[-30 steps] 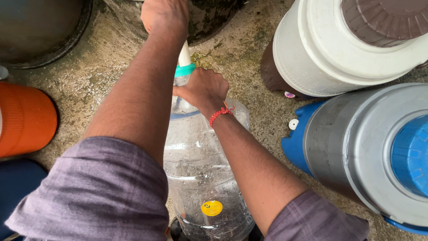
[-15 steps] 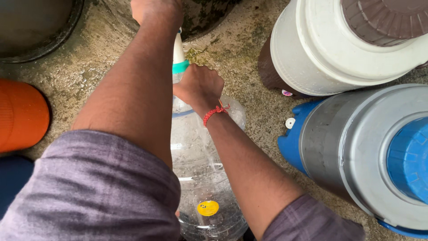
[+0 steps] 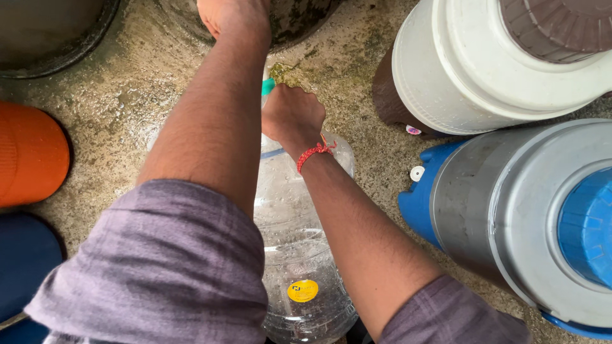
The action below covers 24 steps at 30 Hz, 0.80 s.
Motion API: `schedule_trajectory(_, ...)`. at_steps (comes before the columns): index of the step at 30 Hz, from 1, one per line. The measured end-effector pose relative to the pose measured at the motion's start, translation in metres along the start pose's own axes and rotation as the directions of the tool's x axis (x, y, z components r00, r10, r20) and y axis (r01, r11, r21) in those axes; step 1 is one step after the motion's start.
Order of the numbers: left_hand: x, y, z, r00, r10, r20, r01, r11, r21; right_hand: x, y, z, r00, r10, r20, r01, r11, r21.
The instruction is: The person fills a large transparent plastic water bottle from a tap attached to a large storage tank. They position the bottle under the tap, open the valve to fill it, then close the valve and screw a green cap onto the bottle.
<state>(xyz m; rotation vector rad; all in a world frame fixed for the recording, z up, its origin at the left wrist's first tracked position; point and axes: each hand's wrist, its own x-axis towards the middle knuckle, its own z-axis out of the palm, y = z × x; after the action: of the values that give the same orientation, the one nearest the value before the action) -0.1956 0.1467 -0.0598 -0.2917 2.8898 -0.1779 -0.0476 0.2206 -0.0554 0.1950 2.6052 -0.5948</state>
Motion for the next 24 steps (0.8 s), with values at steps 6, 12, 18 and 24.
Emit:
schedule_trajectory(6, -0.008, -0.001, 0.0, 0.984, 0.17, 0.049, -0.177, 0.948, 0.265, 0.005, 0.004, 0.006, 1.0, -0.006, -0.013, 0.006, 1.0, -0.005)
schedule_trajectory(12, -0.003, -0.002, 0.005, 0.978, 0.201, 0.063, -0.211, 0.93, 0.302, 0.006, 0.004, 0.007, 1.0, -0.007, -0.009, 0.007, 1.0, -0.009)
schedule_trajectory(18, 0.0, -0.003, 0.009, 0.98, 0.198, -0.032, -0.183, 0.948, 0.262, -0.001, 0.0, 0.0, 1.0, 0.003, 0.016, -0.003, 1.0, 0.004)
schedule_trajectory(24, 0.004, -0.003, 0.01, 0.97, 0.175, -0.167, -0.143, 0.972, 0.189, 0.0, 0.0, 0.001, 1.0, 0.002, 0.017, -0.002, 1.0, -0.004)
